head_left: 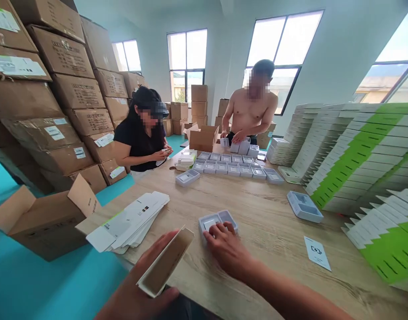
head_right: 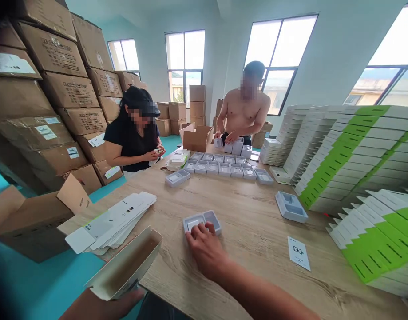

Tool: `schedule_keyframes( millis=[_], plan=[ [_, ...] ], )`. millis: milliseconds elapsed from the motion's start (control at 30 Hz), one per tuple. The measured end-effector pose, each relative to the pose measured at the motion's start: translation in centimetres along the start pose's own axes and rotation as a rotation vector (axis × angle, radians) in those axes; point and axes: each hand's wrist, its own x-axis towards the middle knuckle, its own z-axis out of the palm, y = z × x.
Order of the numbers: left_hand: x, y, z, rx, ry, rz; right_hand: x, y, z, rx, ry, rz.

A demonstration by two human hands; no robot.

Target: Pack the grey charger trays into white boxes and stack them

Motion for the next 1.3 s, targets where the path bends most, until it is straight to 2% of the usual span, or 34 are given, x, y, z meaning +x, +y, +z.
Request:
schedule_keyframes(
  millis=[100,200,267,400,533,600,667,867,933,967,1100,1133,1200,1300],
  plan=[
    [2.2,0.8,0.2,-0.096,0.003,-0.017,-5.1,1.0,-0.9,0.099,-0.068,-0.059],
    [4.1,2.2,0.1,-0.126,-0.060,0.016,-7.9,2.5,-1.6,0.195,-0.187,-0.059],
    [5.0,3.1,0.1,-0.130,-0.088,0.036,-9.6,2.6,-2.0,0.231,-0.193,-0.031],
    [5.9,4.0,0.4,-0.092,-0.136,0.116,-14.5,0.4,-4.1,0.385,-0.045,0.076],
    [7.1,4.7,1.1,-0.007,-0.238,0.256,-18.7,-2.0,-8.8,0.445,0.158,0.093],
    [8.0,5.5,1.5,0.039,-0.264,0.315,-19.4,-2.6,-10.7,0.395,0.179,0.119],
    [8.9,6.5,1.7,0.086,-0.265,0.355,-19.3,-3.1,-11.6,0.367,0.192,0.139],
    [10.8,8.6,1.9,0.214,-0.236,0.388,-17.3,-4.5,-10.3,0.329,0.348,0.241],
    [10.9,9.0,1.9,0.212,-0.253,0.381,-16.8,-4.3,-10.0,0.364,0.395,0.219],
    [10.9,9.1,1.9,0.193,-0.263,0.366,-16.8,-4.0,-9.9,0.422,0.468,0.185],
    [9.9,9.4,2.5,-0.066,-0.339,0.201,-17.4,-2.1,-9.6,0.792,1.033,0.053],
    [9.6,9.5,2.8,-0.167,-0.354,0.160,-17.7,-1.9,-9.4,0.860,1.104,0.032],
    [9.3,9.8,3.8,-0.368,-0.386,0.127,-18.4,-1.8,-8.8,0.908,1.064,-0.019],
    [9.6,10.7,5.3,-0.595,-0.478,0.185,-19.4,-2.5,-8.3,0.772,0.965,-0.106]
  ],
)
